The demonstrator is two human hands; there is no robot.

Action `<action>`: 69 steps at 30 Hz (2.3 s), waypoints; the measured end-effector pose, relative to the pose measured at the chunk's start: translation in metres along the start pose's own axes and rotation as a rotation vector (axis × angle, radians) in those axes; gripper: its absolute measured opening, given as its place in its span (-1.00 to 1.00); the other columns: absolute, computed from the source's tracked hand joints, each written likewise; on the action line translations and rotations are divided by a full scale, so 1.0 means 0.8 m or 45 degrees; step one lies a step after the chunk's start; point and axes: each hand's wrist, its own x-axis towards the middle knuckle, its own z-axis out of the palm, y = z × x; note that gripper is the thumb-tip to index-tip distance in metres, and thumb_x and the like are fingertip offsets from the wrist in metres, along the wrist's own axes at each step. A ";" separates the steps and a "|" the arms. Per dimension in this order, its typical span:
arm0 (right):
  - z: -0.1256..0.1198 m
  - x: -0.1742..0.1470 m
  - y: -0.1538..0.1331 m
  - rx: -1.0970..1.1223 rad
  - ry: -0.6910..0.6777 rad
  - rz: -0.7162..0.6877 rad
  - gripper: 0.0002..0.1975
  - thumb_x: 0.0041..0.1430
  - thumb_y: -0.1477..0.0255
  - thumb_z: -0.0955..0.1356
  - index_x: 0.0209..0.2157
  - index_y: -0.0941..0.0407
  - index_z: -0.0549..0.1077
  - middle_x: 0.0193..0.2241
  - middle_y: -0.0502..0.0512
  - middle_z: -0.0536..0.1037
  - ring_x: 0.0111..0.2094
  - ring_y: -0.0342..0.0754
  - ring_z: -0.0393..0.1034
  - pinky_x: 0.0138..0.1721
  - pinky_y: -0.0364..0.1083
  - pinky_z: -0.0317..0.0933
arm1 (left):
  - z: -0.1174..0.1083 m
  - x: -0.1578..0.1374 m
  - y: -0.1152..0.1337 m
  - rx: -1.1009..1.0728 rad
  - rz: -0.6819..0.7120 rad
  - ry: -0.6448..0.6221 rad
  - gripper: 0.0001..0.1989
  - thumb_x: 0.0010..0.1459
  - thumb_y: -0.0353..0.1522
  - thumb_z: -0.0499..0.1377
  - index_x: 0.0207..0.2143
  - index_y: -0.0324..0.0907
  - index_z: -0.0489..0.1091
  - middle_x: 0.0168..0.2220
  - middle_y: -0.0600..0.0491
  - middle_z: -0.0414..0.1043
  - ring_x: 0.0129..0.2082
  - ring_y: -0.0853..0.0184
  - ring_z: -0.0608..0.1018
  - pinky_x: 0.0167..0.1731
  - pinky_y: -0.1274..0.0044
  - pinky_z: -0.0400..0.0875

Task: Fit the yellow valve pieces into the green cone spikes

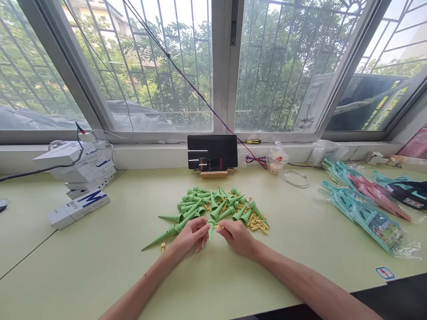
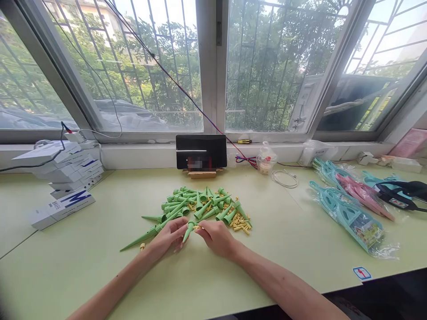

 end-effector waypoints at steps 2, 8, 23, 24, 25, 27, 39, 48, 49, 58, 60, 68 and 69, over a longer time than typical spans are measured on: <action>0.000 0.000 0.001 0.001 0.002 0.002 -0.63 0.47 0.24 0.14 -0.31 0.12 0.42 -0.52 0.03 0.49 -0.53 -0.13 0.28 -0.44 -0.16 0.09 | -0.002 0.001 -0.004 0.008 0.012 -0.004 -0.55 0.08 -0.02 0.30 -0.29 -0.23 0.37 -0.56 0.16 0.34 -0.68 0.49 0.35 -0.70 0.66 0.28; -0.001 -0.001 0.004 0.001 -0.009 0.010 -0.61 0.46 0.23 0.14 -0.33 0.12 0.41 -0.55 0.01 0.45 -0.55 -0.14 0.22 -0.46 -0.17 0.06 | -0.007 0.004 -0.016 0.020 0.084 -0.030 -0.59 0.14 -0.05 0.27 -0.26 -0.21 0.35 -0.56 0.17 0.33 -0.68 0.48 0.36 -0.68 0.65 0.31; -0.007 0.001 0.003 0.029 -0.006 0.001 -0.64 0.46 0.23 0.16 -0.29 0.12 0.44 -0.54 0.03 0.49 -0.55 -0.14 0.26 -0.45 -0.18 0.09 | -0.003 0.003 -0.007 0.072 0.152 -0.026 -0.57 0.13 -0.04 0.27 -0.20 -0.19 0.32 -0.49 0.14 0.39 -0.63 0.44 0.42 -0.62 0.58 0.38; -0.007 0.001 0.003 0.032 -0.007 0.006 -0.63 0.46 0.23 0.16 -0.29 0.12 0.44 -0.53 0.03 0.48 -0.55 -0.14 0.26 -0.45 -0.18 0.09 | -0.003 0.003 -0.007 0.077 0.159 -0.025 -0.57 0.12 -0.04 0.27 -0.19 -0.19 0.33 -0.50 0.15 0.38 -0.64 0.44 0.42 -0.62 0.58 0.38; -0.007 0.001 0.004 0.034 -0.009 0.009 -0.63 0.45 0.23 0.16 -0.29 0.12 0.44 -0.53 0.03 0.48 -0.54 -0.14 0.26 -0.45 -0.18 0.09 | -0.003 0.003 -0.007 0.081 0.166 -0.023 -0.57 0.12 -0.04 0.27 -0.19 -0.19 0.33 -0.50 0.15 0.38 -0.65 0.44 0.42 -0.62 0.58 0.37; -0.007 0.001 0.005 0.035 -0.008 0.009 -0.62 0.45 0.22 0.15 -0.30 0.12 0.44 -0.54 0.01 0.46 -0.55 -0.15 0.24 -0.45 -0.19 0.08 | -0.002 0.003 -0.007 0.085 0.173 -0.022 -0.57 0.11 -0.05 0.28 -0.18 -0.19 0.33 -0.49 0.15 0.39 -0.66 0.45 0.41 -0.63 0.58 0.36; -0.006 0.000 0.007 0.075 -0.021 0.059 -0.62 0.45 0.23 0.15 -0.33 0.12 0.42 -0.54 -0.01 0.41 -0.53 -0.15 0.17 -0.44 -0.19 0.06 | -0.001 0.001 -0.010 0.189 0.250 -0.025 -0.62 0.16 -0.12 0.26 -0.12 -0.18 0.31 -0.39 0.13 0.33 -0.58 0.47 0.37 -0.62 0.62 0.30; -0.007 0.001 0.006 0.087 -0.006 0.128 -0.60 0.44 0.21 0.14 -0.42 0.11 0.35 -0.60 -0.08 0.27 -0.56 -0.16 0.04 -0.47 -0.18 -0.01 | -0.002 0.001 -0.018 0.585 0.401 0.150 -0.59 0.19 -0.18 0.23 0.01 -0.21 0.34 -0.42 0.13 0.34 -0.47 0.40 0.42 -0.45 0.57 0.39; -0.007 0.001 0.006 0.094 -0.004 0.132 -0.60 0.44 0.22 0.15 -0.43 0.11 0.34 -0.60 -0.08 0.25 -0.56 -0.16 0.03 -0.48 -0.18 -0.02 | -0.002 0.001 -0.018 0.617 0.420 0.164 -0.59 0.19 -0.18 0.23 0.01 -0.21 0.34 -0.42 0.13 0.34 -0.47 0.40 0.42 -0.45 0.57 0.39; -0.007 0.002 0.004 0.136 -0.021 0.178 -0.63 0.42 0.24 0.16 -0.46 0.10 0.29 -0.58 -0.08 0.26 -0.54 -0.16 0.04 -0.46 -0.17 -0.02 | -0.001 0.002 -0.022 0.818 0.553 0.213 -0.66 0.22 -0.27 0.20 0.03 -0.17 0.37 -0.33 0.07 0.44 -0.48 0.42 0.43 -0.46 0.57 0.38; -0.007 0.002 0.005 0.140 -0.023 0.183 -0.63 0.42 0.26 0.17 -0.47 0.10 0.27 -0.58 -0.08 0.26 -0.54 -0.17 0.03 -0.46 -0.17 -0.03 | -0.002 0.002 -0.023 0.841 0.583 0.214 -0.67 0.23 -0.29 0.20 0.03 -0.16 0.37 -0.28 0.05 0.46 -0.48 0.42 0.43 -0.46 0.57 0.39; -0.005 0.003 -0.001 0.228 0.030 0.224 -0.61 0.40 0.29 0.18 -0.53 0.09 0.16 -0.62 -0.11 0.16 -0.57 -0.18 -0.02 -0.49 -0.16 -0.07 | 0.001 -0.001 -0.021 0.906 0.721 0.227 -0.68 0.24 -0.36 0.20 0.05 -0.11 0.38 -0.18 0.01 0.48 -0.49 0.45 0.43 -0.49 0.60 0.41; -0.004 0.004 -0.003 0.254 0.045 0.243 -0.61 0.40 0.28 0.17 -0.53 0.09 0.17 -0.62 -0.11 0.16 -0.57 -0.18 -0.01 -0.49 -0.16 -0.07 | 0.001 -0.001 -0.021 0.905 0.734 0.225 -0.68 0.25 -0.37 0.19 0.06 -0.11 0.38 -0.16 0.00 0.48 -0.49 0.46 0.43 -0.49 0.60 0.42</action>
